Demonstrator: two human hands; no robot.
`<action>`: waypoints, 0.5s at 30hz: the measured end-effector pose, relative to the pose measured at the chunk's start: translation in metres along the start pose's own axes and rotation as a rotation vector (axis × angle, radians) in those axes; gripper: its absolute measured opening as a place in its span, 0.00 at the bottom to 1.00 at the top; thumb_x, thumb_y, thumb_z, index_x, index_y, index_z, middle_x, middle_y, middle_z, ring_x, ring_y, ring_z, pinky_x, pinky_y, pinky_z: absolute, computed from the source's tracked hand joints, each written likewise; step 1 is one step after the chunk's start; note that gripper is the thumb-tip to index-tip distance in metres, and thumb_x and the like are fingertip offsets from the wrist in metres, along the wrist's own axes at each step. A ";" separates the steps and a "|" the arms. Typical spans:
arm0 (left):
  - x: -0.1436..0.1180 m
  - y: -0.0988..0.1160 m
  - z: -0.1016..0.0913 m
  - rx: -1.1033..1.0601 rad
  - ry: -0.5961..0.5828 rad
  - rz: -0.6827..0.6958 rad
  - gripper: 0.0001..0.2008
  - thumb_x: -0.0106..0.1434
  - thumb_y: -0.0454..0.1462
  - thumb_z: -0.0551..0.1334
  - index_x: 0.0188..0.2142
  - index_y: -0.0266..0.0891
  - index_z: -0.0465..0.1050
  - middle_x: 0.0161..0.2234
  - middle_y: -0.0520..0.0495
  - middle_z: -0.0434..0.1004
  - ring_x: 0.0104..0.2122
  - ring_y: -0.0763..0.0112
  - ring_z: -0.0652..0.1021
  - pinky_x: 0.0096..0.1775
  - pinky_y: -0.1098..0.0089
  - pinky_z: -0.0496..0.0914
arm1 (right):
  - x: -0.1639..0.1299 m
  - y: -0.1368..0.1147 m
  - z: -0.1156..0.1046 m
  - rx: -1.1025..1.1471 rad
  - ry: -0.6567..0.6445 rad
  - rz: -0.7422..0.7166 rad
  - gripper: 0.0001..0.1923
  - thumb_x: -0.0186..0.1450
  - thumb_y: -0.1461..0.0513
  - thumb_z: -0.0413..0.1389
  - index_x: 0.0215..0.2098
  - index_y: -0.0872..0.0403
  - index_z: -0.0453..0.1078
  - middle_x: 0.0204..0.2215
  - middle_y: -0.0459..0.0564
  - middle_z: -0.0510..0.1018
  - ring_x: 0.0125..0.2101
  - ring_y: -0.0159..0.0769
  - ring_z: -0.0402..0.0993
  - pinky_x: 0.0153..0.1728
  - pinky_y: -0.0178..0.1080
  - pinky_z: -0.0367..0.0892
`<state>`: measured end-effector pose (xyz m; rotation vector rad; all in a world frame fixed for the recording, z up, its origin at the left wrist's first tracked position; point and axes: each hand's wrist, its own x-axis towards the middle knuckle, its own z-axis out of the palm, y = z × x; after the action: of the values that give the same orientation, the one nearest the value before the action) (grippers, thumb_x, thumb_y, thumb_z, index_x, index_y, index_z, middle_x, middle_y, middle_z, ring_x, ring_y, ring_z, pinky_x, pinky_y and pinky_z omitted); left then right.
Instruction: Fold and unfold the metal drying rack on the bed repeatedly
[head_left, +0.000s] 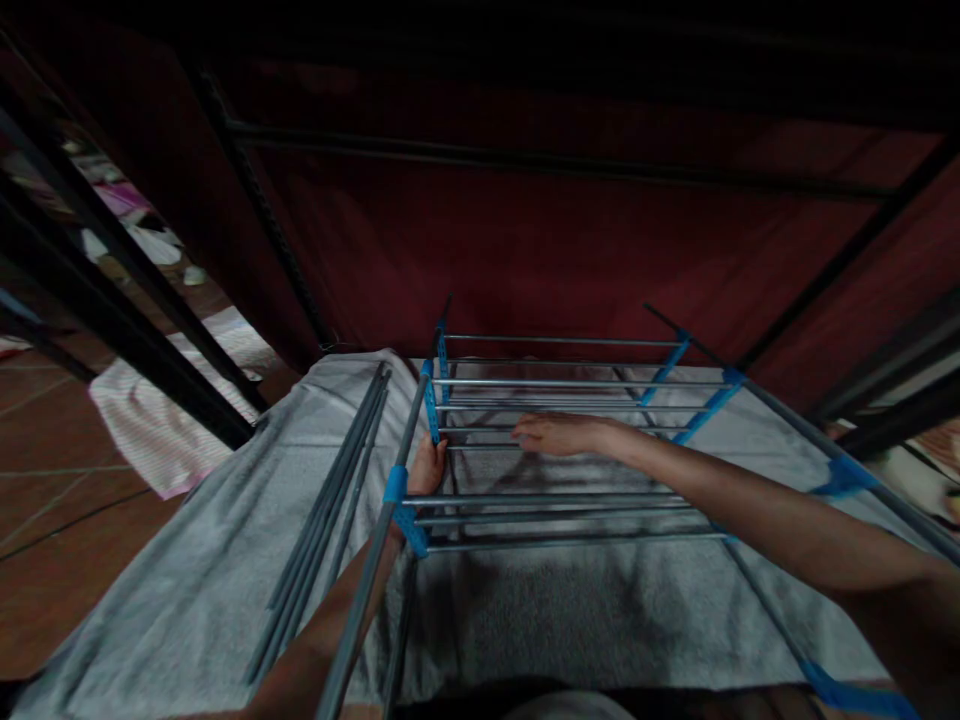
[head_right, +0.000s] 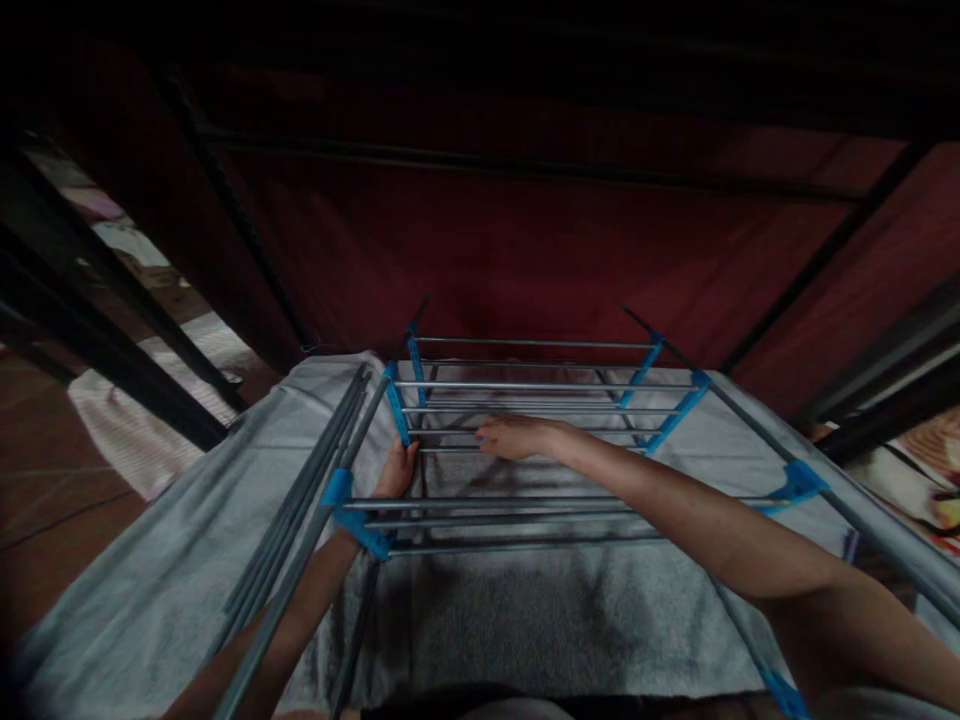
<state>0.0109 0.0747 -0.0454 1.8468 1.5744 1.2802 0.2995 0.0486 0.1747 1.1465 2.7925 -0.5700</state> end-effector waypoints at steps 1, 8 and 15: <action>0.001 0.002 -0.001 -0.001 -0.003 -0.006 0.09 0.66 0.39 0.53 0.45 0.42 0.63 0.44 0.40 0.72 0.47 0.57 0.73 0.52 0.56 0.67 | -0.021 0.001 -0.010 0.053 0.006 0.019 0.17 0.69 0.58 0.50 0.54 0.52 0.71 0.54 0.51 0.74 0.52 0.40 0.70 0.55 0.40 0.64; 0.011 0.013 -0.006 0.017 -0.049 -0.062 0.06 0.63 0.38 0.54 0.41 0.42 0.61 0.40 0.46 0.71 0.45 0.60 0.73 0.52 0.58 0.67 | -0.173 0.021 -0.028 0.395 0.346 0.320 0.23 0.68 0.49 0.49 0.57 0.49 0.70 0.55 0.47 0.73 0.55 0.42 0.68 0.60 0.46 0.59; 0.018 0.024 -0.026 0.100 -0.153 -0.094 0.06 0.59 0.37 0.57 0.37 0.45 0.62 0.34 0.57 0.76 0.42 0.69 0.78 0.48 0.66 0.72 | -0.259 0.046 0.036 0.489 0.736 0.523 0.24 0.65 0.46 0.50 0.49 0.52 0.74 0.48 0.53 0.78 0.49 0.45 0.73 0.55 0.49 0.64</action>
<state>0.0018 0.0776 -0.0073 1.8578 1.6480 1.0113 0.5150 -0.1065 0.1795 2.5293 2.6950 -0.9464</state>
